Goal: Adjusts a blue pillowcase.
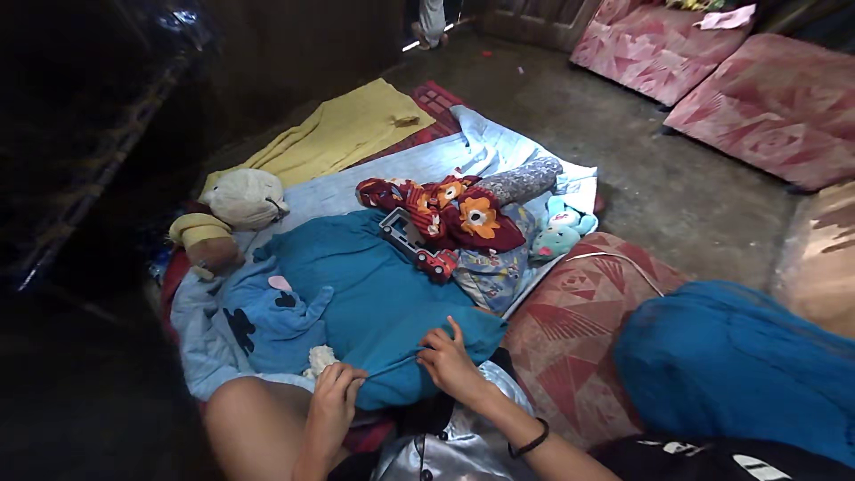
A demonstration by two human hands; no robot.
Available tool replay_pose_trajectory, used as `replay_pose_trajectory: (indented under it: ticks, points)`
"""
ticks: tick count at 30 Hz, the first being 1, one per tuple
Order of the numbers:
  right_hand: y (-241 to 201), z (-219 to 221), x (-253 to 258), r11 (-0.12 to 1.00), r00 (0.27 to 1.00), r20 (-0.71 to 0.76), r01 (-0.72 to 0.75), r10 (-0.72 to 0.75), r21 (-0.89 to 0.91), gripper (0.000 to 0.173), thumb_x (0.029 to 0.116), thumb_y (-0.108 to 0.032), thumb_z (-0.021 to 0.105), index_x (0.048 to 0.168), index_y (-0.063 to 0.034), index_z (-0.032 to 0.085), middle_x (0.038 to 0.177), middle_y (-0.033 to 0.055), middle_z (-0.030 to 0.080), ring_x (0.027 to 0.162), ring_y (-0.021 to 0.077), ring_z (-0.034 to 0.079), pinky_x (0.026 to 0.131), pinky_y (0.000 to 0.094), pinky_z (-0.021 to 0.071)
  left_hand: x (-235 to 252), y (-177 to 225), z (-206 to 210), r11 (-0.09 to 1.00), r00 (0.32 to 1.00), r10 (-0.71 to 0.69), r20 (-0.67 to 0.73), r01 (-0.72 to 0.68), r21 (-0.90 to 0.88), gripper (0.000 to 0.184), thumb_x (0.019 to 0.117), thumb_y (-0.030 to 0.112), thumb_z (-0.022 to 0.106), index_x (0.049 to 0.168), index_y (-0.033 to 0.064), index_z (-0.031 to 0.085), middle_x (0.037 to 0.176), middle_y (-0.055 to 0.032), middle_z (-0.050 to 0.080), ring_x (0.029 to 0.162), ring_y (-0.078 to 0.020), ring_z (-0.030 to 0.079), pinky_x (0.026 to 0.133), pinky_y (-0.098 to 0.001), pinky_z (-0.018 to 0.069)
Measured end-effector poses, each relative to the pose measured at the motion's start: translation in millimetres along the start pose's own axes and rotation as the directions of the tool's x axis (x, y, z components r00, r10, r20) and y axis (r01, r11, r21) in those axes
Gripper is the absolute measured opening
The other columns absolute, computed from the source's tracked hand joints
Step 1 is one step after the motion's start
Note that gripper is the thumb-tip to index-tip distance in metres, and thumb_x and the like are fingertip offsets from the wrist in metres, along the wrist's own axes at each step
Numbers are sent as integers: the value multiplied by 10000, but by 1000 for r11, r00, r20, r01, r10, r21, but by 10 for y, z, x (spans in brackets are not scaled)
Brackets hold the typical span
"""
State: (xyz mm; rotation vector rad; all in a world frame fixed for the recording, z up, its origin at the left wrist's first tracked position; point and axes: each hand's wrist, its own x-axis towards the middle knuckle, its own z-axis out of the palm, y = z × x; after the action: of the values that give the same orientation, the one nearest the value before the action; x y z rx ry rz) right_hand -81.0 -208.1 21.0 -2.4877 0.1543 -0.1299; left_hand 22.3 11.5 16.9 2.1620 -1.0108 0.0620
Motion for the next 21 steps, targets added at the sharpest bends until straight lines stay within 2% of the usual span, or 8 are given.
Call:
replay_pose_trajectory:
  ticks: [2, 4, 7, 9, 12, 15, 18, 21]
  points:
    - [10, 64, 1, 999, 993, -104, 46, -46, -3, 85, 876, 7, 707, 897, 38, 783, 1022, 201, 737, 1084, 441, 679, 1097, 780, 262, 36, 71, -60, 996, 994, -90, 68, 89, 17, 138, 844, -18, 693, 969, -59, 734, 882, -203, 706, 872, -411, 693, 837, -563, 540]
    - [43, 115, -12, 996, 978, -192, 88, -88, -4, 57, 836, 19, 732, 862, 26, 783, 978, 187, 742, 1034, 433, 698, 1065, 779, 313, 88, 145, -116, 984, 976, -175, 128, 169, 59, 269, 844, 9, 753, 1098, -74, 718, 910, -239, 702, 912, -471, 672, 875, -621, 504]
    - [75, 113, -39, 996, 972, -223, 80, -68, 42, 58, 830, 23, 736, 861, 32, 785, 972, 193, 742, 1035, 437, 697, 1063, 771, 327, 164, 238, -134, 982, 979, -146, 140, 126, 143, 443, 798, 163, 836, 1176, -37, 723, 1072, -269, 704, 1026, -515, 652, 944, -674, 465]
    - [90, 127, -55, 995, 968, -242, 78, -62, 56, 59, 824, 19, 739, 858, 29, 786, 966, 192, 743, 1025, 435, 700, 1053, 775, 332, 250, 353, -120, 980, 962, -151, 228, 116, 161, 511, 792, 204, 856, 1219, -36, 712, 1195, -284, 680, 1152, -529, 618, 1059, -718, 367]
    - [90, 125, -63, 995, 970, -239, 70, -52, 67, 66, 835, 7, 736, 868, 27, 790, 976, 196, 743, 1037, 439, 696, 1059, 777, 323, 409, 501, -51, 966, 872, -242, 426, 174, 192, 492, 888, 225, 789, 1284, -43, 675, 1260, -283, 663, 1256, -490, 578, 1164, -661, 277]
    - [94, 110, -70, 996, 969, -242, 58, -39, 69, 73, 838, -3, 737, 877, 17, 795, 974, 188, 744, 1023, 431, 701, 1061, 785, 308, 523, 565, 7, 955, 810, -293, 507, 223, 196, 310, 972, 152, 686, 1214, -40, 717, 1172, -266, 704, 1215, -456, 613, 1170, -579, 318]
    - [97, 88, -82, 996, 968, -249, 52, -33, 68, 82, 827, -6, 747, 888, 8, 800, 975, 179, 748, 1024, 432, 700, 1055, 798, 294, 499, 520, 46, 966, 858, -259, 443, 237, 106, 185, 947, 93, 699, 1047, -48, 766, 1049, -259, 726, 1114, -461, 650, 1086, -585, 404]
    - [98, 97, -78, 995, 964, -262, 60, -36, 83, 108, 812, -45, 776, 910, -3, 789, 1032, 183, 747, 1058, 430, 697, 1049, 797, 305, 446, 466, 57, 973, 886, -227, 404, 223, 58, 156, 928, 72, 714, 1013, -45, 774, 1011, -249, 731, 1071, -454, 668, 1059, -595, 427]
